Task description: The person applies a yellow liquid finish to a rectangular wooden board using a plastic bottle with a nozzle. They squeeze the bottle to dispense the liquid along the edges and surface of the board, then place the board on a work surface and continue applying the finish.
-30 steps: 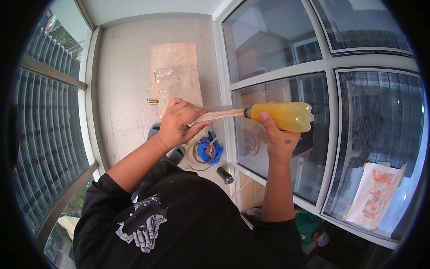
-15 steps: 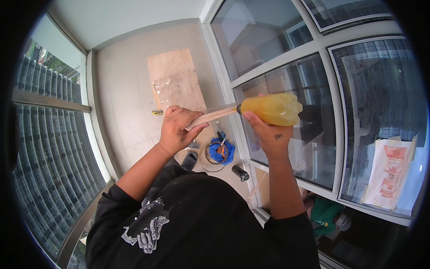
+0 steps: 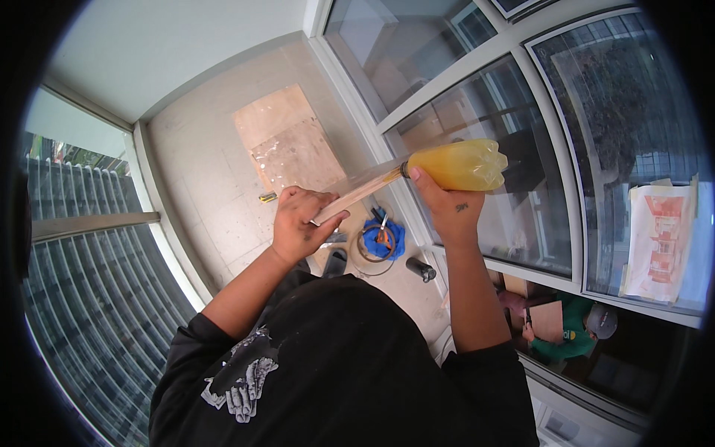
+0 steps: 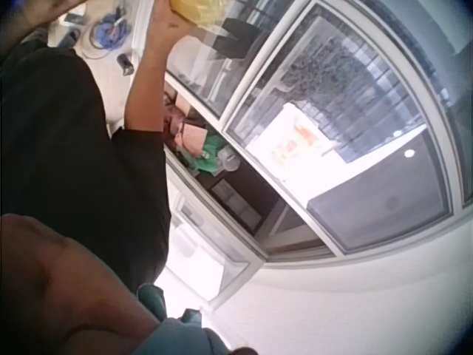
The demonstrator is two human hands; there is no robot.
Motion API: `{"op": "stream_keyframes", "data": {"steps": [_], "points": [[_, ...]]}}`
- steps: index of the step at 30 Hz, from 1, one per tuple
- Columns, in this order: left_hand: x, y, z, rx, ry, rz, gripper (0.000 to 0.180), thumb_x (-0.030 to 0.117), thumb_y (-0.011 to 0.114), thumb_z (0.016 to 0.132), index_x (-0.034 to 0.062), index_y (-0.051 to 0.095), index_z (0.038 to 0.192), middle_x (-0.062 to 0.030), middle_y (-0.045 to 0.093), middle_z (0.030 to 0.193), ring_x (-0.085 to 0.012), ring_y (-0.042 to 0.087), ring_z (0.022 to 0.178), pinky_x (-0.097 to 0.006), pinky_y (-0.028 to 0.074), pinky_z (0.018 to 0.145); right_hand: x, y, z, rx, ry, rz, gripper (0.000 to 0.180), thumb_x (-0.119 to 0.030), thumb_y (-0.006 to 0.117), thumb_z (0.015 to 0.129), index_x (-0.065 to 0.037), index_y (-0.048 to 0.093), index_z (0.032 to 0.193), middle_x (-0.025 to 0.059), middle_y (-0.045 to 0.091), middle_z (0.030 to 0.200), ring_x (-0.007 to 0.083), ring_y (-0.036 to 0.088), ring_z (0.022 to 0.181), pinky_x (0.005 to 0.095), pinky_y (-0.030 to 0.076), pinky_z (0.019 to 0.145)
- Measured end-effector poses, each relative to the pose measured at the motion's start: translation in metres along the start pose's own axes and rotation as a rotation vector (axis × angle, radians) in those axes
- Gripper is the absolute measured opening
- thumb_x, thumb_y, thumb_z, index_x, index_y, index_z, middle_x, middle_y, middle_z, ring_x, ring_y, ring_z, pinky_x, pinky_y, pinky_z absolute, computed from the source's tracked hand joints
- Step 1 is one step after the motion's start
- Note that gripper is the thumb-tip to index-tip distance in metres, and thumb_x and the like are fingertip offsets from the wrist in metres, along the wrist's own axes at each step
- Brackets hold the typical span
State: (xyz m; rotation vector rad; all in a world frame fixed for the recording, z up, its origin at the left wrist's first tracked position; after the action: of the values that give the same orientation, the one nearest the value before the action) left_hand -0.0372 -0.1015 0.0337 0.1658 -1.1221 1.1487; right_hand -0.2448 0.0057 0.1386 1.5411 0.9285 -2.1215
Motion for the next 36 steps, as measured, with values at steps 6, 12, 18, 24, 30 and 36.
{"op": "stream_keyframes", "data": {"steps": [6,12,18,24,30,36], "points": [[-0.002,-0.002,0.003,-0.025,0.015,0.007,0.034,0.023,0.085,0.074,0.0065,0.072,0.101,-0.0051,0.074,0.089,-0.0218,0.067,0.079,-0.036,0.043,0.082,-0.004,0.010,-0.003,-0.002,0.026,-0.043,0.021,-0.001,0.080,0.082,0.000,0.069,0.100,0.0053,0.072,0.096,0.0131,0.067,0.086,0.0264,0.052,0.080],[-0.005,-0.001,0.004,-0.038,0.026,0.021,0.035,0.022,0.085,0.075,0.0059,0.071,0.103,-0.0066,0.074,0.090,-0.0230,0.067,0.079,-0.036,0.043,0.082,-0.002,0.009,0.001,0.031,0.045,-0.050,0.022,-0.001,0.080,0.082,0.000,0.068,0.101,0.0053,0.071,0.095,0.0125,0.066,0.086,0.0262,0.052,0.080],[-0.003,-0.002,0.008,-0.046,0.044,0.032,0.035,0.021,0.084,0.076,0.0060,0.070,0.105,-0.0069,0.074,0.091,-0.0231,0.068,0.080,-0.036,0.043,0.082,-0.005,0.025,-0.011,0.012,0.043,-0.034,0.023,0.000,0.079,0.083,0.000,0.067,0.103,0.0049,0.070,0.095,0.0120,0.066,0.086,0.0261,0.052,0.079],[-0.005,-0.002,0.008,-0.060,0.045,0.023,0.036,0.022,0.084,0.076,0.0065,0.071,0.106,-0.0065,0.074,0.091,-0.0227,0.068,0.080,-0.036,0.043,0.082,-0.007,0.022,-0.007,0.027,0.051,-0.097,0.020,-0.001,0.079,0.084,0.000,0.068,0.100,0.0049,0.070,0.094,0.0122,0.066,0.085,0.0262,0.052,0.078],[-0.006,-0.001,0.007,-0.055,0.073,0.056,0.037,0.028,0.082,0.077,0.0073,0.069,0.106,-0.0052,0.073,0.089,-0.0213,0.067,0.078,-0.036,0.043,0.082,-0.007,0.027,-0.016,0.042,0.056,-0.146,0.021,-0.002,0.080,0.083,0.000,0.069,0.102,0.0057,0.071,0.097,0.0130,0.067,0.087,0.0269,0.052,0.079],[-0.005,-0.002,0.007,-0.047,0.082,0.059,0.037,0.028,0.082,0.078,0.0072,0.070,0.105,-0.0052,0.073,0.088,-0.0214,0.067,0.078,-0.035,0.043,0.082,-0.006,0.027,-0.019,0.020,0.022,-0.121,0.023,-0.004,0.079,0.084,0.000,0.069,0.105,0.0051,0.071,0.097,0.0125,0.066,0.087,0.0257,0.052,0.079]]}}
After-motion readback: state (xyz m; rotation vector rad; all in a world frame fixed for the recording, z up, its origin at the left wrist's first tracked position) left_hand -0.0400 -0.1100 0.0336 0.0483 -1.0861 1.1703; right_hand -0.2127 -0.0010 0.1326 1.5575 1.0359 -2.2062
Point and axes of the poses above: each hand's wrist, its own z-axis towards the middle knuckle, its own y-axis out of the palm, x = y × z, the point moved 6 cm from there along z, towards the middle knuckle
